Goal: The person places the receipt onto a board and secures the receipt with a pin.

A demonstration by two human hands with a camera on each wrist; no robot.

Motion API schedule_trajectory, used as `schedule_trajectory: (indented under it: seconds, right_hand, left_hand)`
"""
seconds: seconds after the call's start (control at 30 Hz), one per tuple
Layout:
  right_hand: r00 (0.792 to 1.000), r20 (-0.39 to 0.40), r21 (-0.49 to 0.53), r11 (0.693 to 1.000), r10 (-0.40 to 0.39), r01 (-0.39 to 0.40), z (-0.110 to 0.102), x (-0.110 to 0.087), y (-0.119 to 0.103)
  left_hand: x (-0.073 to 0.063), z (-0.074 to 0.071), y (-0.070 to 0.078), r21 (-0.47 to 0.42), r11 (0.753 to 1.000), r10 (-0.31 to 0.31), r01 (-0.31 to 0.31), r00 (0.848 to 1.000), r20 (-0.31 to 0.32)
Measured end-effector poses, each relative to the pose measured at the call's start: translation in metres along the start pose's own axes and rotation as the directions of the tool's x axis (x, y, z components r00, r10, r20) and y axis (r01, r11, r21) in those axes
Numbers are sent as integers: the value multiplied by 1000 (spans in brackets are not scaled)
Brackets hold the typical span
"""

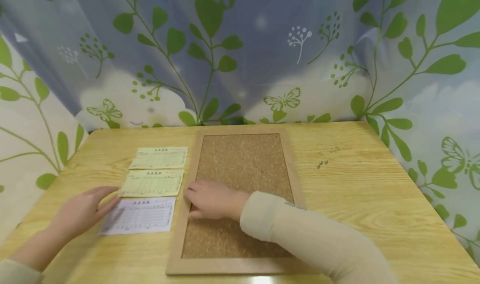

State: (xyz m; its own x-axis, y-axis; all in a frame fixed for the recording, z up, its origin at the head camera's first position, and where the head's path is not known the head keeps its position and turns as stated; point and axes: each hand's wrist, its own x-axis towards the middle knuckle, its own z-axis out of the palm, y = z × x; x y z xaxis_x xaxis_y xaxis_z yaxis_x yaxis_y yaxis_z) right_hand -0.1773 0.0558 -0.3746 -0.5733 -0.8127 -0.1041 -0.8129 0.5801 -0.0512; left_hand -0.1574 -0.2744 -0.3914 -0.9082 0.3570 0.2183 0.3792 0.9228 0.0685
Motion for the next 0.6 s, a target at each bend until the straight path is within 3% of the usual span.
schedule_trajectory:
  seconds: [0.27, 0.6]
  right_hand:
    - [999, 22, -32, 999, -41, 42, 1, 7, -9]
    - [999, 35, -46, 998, -38, 40, 3, 11, -14]
  left_hand:
    - [-5, 1, -2, -5, 999, -42, 42, 997, 61]
    - [-6, 5, -13, 39, 999, -29, 25, 992, 123]
